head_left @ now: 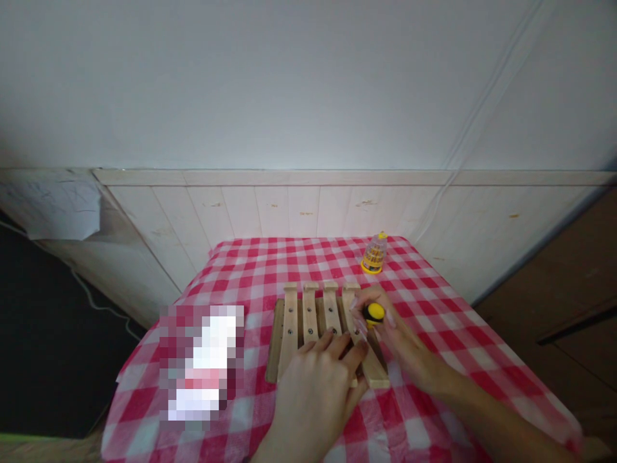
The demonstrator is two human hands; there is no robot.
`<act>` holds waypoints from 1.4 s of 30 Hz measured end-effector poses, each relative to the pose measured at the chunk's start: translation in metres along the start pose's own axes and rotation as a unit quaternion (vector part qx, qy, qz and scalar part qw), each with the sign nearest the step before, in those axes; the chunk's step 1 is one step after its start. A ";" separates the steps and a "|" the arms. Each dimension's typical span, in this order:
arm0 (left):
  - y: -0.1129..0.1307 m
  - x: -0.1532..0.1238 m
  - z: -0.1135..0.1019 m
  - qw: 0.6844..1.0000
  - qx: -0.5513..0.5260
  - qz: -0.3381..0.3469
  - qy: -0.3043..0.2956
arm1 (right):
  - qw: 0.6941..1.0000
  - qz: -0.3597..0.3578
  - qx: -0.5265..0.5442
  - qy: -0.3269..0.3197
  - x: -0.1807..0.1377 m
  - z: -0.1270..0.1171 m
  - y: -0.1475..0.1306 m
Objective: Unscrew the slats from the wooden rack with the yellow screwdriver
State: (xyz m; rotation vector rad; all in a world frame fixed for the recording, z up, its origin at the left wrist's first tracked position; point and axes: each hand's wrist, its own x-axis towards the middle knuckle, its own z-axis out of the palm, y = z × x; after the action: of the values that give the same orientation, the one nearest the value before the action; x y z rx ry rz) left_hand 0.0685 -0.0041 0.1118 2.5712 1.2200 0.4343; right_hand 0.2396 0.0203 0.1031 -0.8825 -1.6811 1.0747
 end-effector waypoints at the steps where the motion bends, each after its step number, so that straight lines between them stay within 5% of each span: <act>1: 0.000 0.000 0.000 1.000 0.000 0.001 0.000 | 1.000 0.016 0.011 -0.007 -0.001 -0.001 0.001; 4: 0.001 0.000 0.000 1.000 -0.001 0.002 0.001 | 0.999 0.036 0.019 -0.006 -0.002 -0.005 0.001; 14: 0.001 0.001 -0.002 1.000 0.006 0.002 -0.006 | 0.995 -0.069 -0.072 0.027 0.012 -0.012 -0.018; 20: 0.000 0.001 -0.001 1.000 0.007 -0.002 -0.006 | 0.997 -0.036 -0.052 0.036 0.009 -0.013 -0.014; 23: 0.000 0.001 0.000 1.000 0.006 0.001 -0.005 | 0.989 -0.045 -0.143 -0.002 0.010 -0.019 -0.016; 27: 0.001 0.000 0.000 1.000 0.005 -0.001 -0.007 | 0.945 -0.114 -0.306 0.027 0.010 -0.026 -0.022; 31: 0.001 0.000 0.000 1.000 0.005 0.002 -0.007 | 0.943 -0.090 -0.318 0.043 0.008 -0.025 -0.024; 37: -0.001 0.000 0.002 1.000 -0.002 0.006 0.005 | 0.960 -0.061 -0.241 0.129 0.002 -0.024 -0.017; 42: -0.001 0.002 0.002 1.000 -0.001 0.011 0.009 | 0.940 -0.058 -0.191 0.276 0.003 -0.036 -0.027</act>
State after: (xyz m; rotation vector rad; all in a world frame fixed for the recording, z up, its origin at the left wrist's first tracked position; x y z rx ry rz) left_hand 0.0693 -0.0023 0.1096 2.5862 1.1970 0.4640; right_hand 0.2702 0.0230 0.1358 -1.1836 -1.4485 0.3619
